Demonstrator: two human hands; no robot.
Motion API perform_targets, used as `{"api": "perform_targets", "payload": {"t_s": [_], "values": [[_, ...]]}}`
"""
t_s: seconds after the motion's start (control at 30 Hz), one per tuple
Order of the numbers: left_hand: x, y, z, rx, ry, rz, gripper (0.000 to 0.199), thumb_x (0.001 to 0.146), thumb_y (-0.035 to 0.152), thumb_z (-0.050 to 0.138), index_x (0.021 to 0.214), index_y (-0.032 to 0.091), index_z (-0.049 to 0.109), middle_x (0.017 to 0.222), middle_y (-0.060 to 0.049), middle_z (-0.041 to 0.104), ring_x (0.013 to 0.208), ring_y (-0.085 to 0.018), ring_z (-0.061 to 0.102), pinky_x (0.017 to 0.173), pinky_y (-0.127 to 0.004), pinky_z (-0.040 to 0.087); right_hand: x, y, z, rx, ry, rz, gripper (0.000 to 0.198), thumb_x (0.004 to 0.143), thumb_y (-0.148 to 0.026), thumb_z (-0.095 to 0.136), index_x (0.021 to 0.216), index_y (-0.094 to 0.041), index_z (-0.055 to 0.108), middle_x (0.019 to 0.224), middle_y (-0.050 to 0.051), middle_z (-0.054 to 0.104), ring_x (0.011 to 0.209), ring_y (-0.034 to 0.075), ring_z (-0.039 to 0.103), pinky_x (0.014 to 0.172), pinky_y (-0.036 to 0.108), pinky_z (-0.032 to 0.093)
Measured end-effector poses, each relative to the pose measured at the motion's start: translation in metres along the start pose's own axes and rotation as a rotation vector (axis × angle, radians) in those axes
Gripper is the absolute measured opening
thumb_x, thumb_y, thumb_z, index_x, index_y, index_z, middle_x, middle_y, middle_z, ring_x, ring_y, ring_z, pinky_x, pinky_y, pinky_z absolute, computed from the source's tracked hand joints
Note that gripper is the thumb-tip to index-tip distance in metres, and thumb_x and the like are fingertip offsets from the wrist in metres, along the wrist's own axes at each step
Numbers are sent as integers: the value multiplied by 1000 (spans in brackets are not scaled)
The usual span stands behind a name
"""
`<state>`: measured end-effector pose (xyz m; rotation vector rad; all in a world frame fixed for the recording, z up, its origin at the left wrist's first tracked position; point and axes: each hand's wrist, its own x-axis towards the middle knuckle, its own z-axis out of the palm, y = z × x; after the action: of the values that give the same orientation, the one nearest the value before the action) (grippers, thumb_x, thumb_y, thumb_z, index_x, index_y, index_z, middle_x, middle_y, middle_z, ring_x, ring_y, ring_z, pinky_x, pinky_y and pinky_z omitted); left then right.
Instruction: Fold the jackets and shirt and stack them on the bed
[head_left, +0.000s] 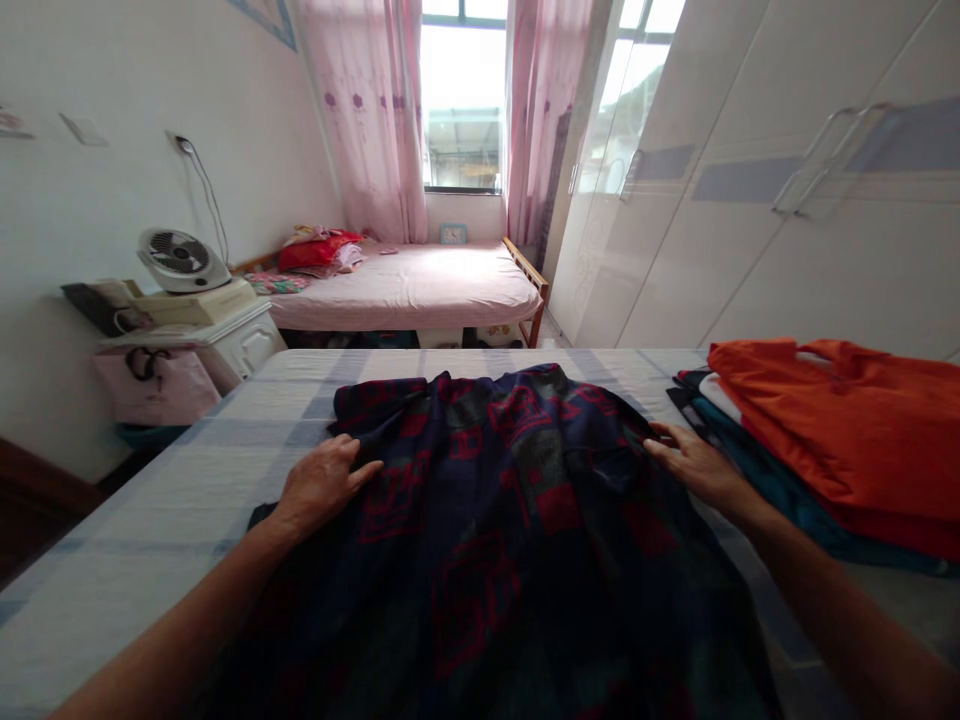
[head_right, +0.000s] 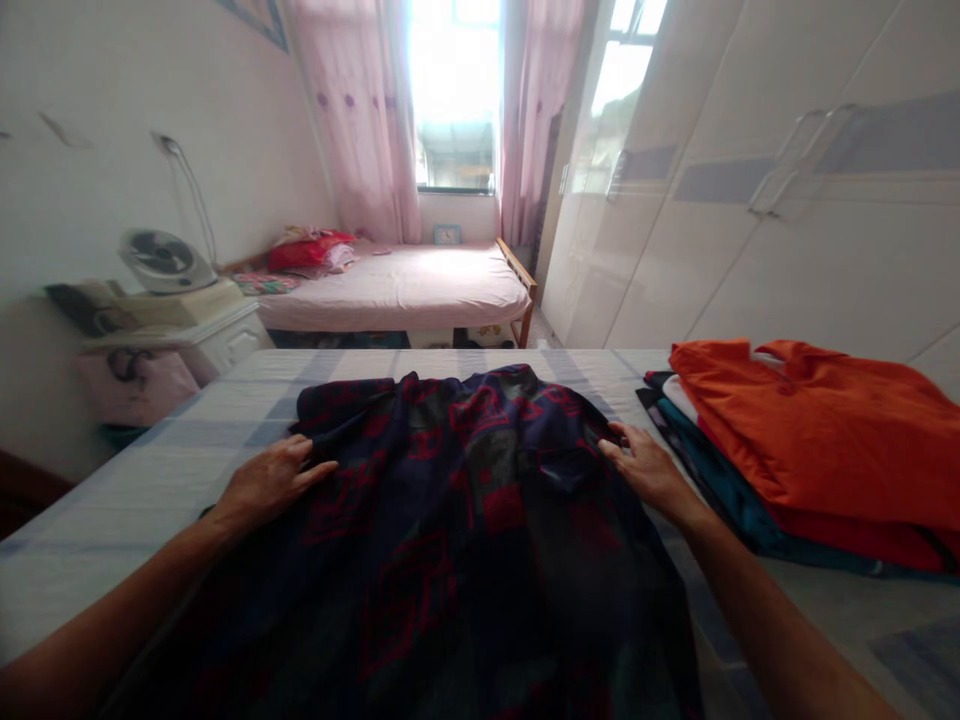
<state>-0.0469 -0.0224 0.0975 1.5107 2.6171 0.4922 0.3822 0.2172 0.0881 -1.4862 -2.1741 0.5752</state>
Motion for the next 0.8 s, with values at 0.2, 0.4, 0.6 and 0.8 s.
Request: {"api": "perform_targets", "payload": {"t_s": [0.2, 0.4, 0.6, 0.8], "values": [[1, -40, -22, -76, 167, -217, 44, 87, 37, 23, 109, 15, 54, 100, -10, 67, 91, -23, 64, 76, -31, 49, 40, 4, 12, -112, 75, 64, 50, 80, -39, 46, 122, -15, 57, 121, 15, 62, 111, 29, 58, 95, 41, 44], [-9, -109, -42, 14, 181, -365, 55, 80, 42, 36, 116, 3, 52, 105, -22, 63, 85, -33, 64, 78, -44, 50, 77, 0, 18, -81, -7, 74, 45, 82, -42, 44, 112, -14, 64, 115, 15, 65, 110, 29, 59, 92, 37, 45], [39, -90, -22, 136, 184, 79, 76, 78, 57, 44, 132, 5, 43, 141, -22, 38, 135, -32, 30, 112, -43, 22, 115, -31, 26, -40, -130, 11, 43, 79, -48, 53, 98, -12, 68, 107, 14, 68, 100, 27, 63, 86, 34, 48], [87, -52, -9, 88, -50, 143, 88, 66, 54, 61, 141, 17, 34, 144, -13, 41, 131, -29, 40, 103, -35, 37, 110, -60, 24, 286, -621, 45, 40, 67, -45, 68, 95, -17, 69, 84, 4, 73, 72, 20, 66, 65, 30, 53]]}}
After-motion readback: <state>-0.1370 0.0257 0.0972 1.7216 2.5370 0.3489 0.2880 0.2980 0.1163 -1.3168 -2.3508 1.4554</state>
